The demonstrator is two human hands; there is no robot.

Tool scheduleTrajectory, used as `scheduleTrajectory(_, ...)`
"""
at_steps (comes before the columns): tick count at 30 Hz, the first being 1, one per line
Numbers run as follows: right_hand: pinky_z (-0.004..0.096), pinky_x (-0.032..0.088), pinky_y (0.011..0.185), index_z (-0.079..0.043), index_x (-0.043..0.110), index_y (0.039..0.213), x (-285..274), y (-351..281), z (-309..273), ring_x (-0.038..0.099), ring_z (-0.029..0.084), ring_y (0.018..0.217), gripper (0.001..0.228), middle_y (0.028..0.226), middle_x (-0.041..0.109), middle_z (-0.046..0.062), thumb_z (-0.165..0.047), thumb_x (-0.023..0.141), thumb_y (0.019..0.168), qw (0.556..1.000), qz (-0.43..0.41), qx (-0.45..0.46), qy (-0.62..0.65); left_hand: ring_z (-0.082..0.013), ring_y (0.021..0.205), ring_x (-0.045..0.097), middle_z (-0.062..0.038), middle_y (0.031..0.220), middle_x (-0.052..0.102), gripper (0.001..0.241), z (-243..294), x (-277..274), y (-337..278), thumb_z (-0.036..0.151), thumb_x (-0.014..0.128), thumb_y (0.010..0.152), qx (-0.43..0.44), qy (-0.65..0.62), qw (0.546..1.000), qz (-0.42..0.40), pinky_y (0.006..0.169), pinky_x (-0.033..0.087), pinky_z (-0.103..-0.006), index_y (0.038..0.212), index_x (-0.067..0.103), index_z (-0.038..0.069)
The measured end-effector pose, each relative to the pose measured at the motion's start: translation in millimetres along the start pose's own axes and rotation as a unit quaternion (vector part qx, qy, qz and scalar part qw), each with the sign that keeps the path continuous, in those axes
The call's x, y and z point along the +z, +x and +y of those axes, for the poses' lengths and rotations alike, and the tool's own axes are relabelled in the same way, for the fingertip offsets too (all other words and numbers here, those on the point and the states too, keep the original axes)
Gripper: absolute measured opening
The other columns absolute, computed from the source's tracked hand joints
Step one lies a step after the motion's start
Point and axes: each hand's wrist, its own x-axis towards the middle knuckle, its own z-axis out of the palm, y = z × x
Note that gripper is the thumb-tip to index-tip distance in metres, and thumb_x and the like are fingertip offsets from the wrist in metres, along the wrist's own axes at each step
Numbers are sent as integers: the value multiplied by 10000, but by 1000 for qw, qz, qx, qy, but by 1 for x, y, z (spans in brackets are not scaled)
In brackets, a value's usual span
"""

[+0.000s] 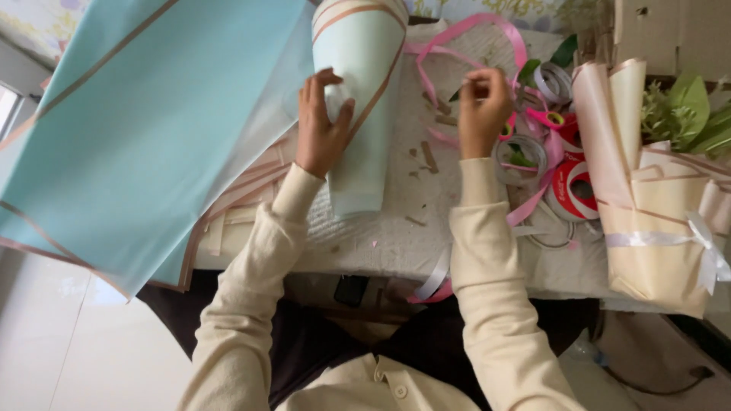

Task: The person wraps a floral bouquet using paper and ribbons. They fold and tape light blue wrapping paper around the base of the flowers, cut pink ribbons using shears, and secure the arrangement.

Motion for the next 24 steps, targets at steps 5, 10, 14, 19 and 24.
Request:
scheduleTrajectory(5,406,520,811,-120,701,993,-103,12,90,668,336,909,375,928,720,113,-241,886,690,977,-2,108,-182,-333,780,733,-73,826,684,129,85,100,-50,143,654,874,53,103,980,-164,663,579,-464,984,611,197)
scheduleTrajectory(10,509,405,1021,-196,647,1133,-114,1,36,453,413,1218,555,1303,496,145,-362,860,648,897,-148,289,-300,-333,932,689,-124,991,668,277,36,262,-59,310,583,887,68,274,911,-301,727,594,-450,1035,608,78)
scheduleTrajectory(14,577,288,1105,-181,566,1112,-109,10,-11,359,486,1304,525,1379,389,220,-401,803,698,855,-147,349,-354,-362,980,660,-159,1061,615,435,35,275,-47,380,719,799,34,285,915,-284,780,600,-439,1052,618,41)
scheduleTrajectory(19,601,315,1053,-198,539,1186,-101,0,34,383,469,1321,557,1306,524,218,-409,762,722,857,-174,380,-300,-419,876,694,-169,904,659,281,-7,285,-45,298,607,905,-85,75,961,-252,668,596,-542,970,641,27)
scheduleTrajectory(24,492,488,995,-217,587,1233,-103,-1,75,609,353,1233,573,1265,687,88,-454,809,761,892,-167,367,-204,-428,888,715,-210,859,717,187,25,252,-45,187,609,934,-169,-66,967,-178,690,575,-525,998,615,11)
